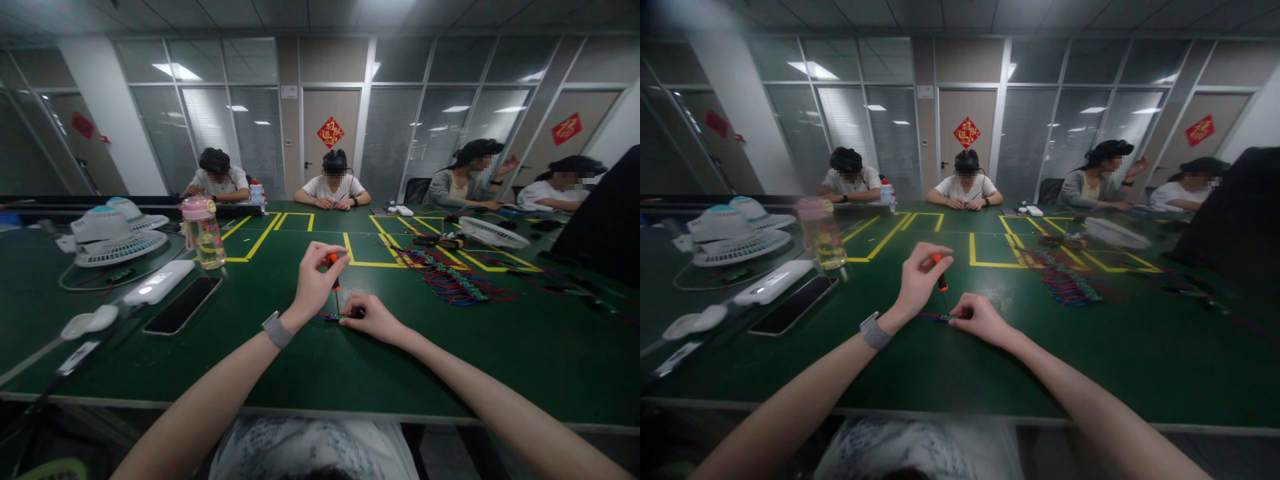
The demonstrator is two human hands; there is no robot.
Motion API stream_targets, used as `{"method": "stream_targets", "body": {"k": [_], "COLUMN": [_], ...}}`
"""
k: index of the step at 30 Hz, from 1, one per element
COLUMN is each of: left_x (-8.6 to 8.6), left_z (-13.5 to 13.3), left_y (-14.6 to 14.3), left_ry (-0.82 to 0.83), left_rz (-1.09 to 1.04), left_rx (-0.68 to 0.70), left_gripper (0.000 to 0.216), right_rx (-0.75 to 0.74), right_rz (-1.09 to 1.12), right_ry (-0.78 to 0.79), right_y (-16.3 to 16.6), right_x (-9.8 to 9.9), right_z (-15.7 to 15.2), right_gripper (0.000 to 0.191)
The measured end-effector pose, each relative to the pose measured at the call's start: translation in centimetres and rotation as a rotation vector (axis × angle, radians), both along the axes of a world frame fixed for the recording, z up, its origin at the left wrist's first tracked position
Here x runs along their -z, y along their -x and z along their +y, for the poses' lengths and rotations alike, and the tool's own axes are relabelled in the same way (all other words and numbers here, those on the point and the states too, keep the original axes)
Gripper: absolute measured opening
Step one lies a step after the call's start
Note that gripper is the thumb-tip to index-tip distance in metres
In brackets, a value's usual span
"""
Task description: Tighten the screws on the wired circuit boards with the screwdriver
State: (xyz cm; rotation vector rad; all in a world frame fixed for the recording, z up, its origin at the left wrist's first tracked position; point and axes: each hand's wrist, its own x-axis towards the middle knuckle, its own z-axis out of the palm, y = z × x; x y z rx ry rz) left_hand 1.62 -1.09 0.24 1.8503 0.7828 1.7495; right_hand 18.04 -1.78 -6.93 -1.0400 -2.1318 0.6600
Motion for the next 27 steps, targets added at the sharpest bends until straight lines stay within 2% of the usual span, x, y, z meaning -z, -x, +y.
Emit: {"method": "stream_targets", "body": {"k": [2, 6, 8, 15, 17, 20, 22, 27], "left_x": [0.02, 0.11, 0.16, 0.10, 0.12, 0.22, 0.27, 0.09], "left_z": [-0.02, 0.03, 0.03, 0.00, 0.08, 0.19, 0.16, -0.30], "left_y": [0.02, -0.16, -0.24, -0.02, -0.07, -0.24, -0.30, -0.05], "left_ry": [-0.008, 0.088, 0.130, -0.003, 0.011, 0.091, 0.114, -0.029], "left_rz": [0.021, -0.048, -0.086, 0.023, 0.013, -0.055, -0.084, 0.037], "left_rx": [0.002, 0.212, 0.244, 0.032, 0.075, 0.210, 0.214, -0.030], "left_gripper": [0.020, 0.033, 0.033, 0.021, 0.025, 0.032, 0.033, 0.018], "right_rx": [-0.001, 0.002, -0.001, 0.004, 0.004, 0.000, 0.002, 0.007], "right_rz": [-0.008, -0.013, -0.009, -0.009, -0.018, -0.018, -0.013, -0.002], "right_ry": [-0.005, -0.010, -0.009, -0.004, -0.004, -0.006, -0.004, 0.008], "right_y": [-0.02, -0.07, -0.07, -0.04, -0.05, -0.05, -0.04, -0.03], "right_x": [0.01, 0.06, 0.07, 0.11, 0.13, 0.15, 0.18, 0.23], "right_z": [0.03, 0.08, 0.07, 0.10, 0.15, 0.17, 0.17, 0.18], "right_gripper": [0.008, 0.008, 0.008, 0.007, 0.008, 0.008, 0.008, 0.008]}}
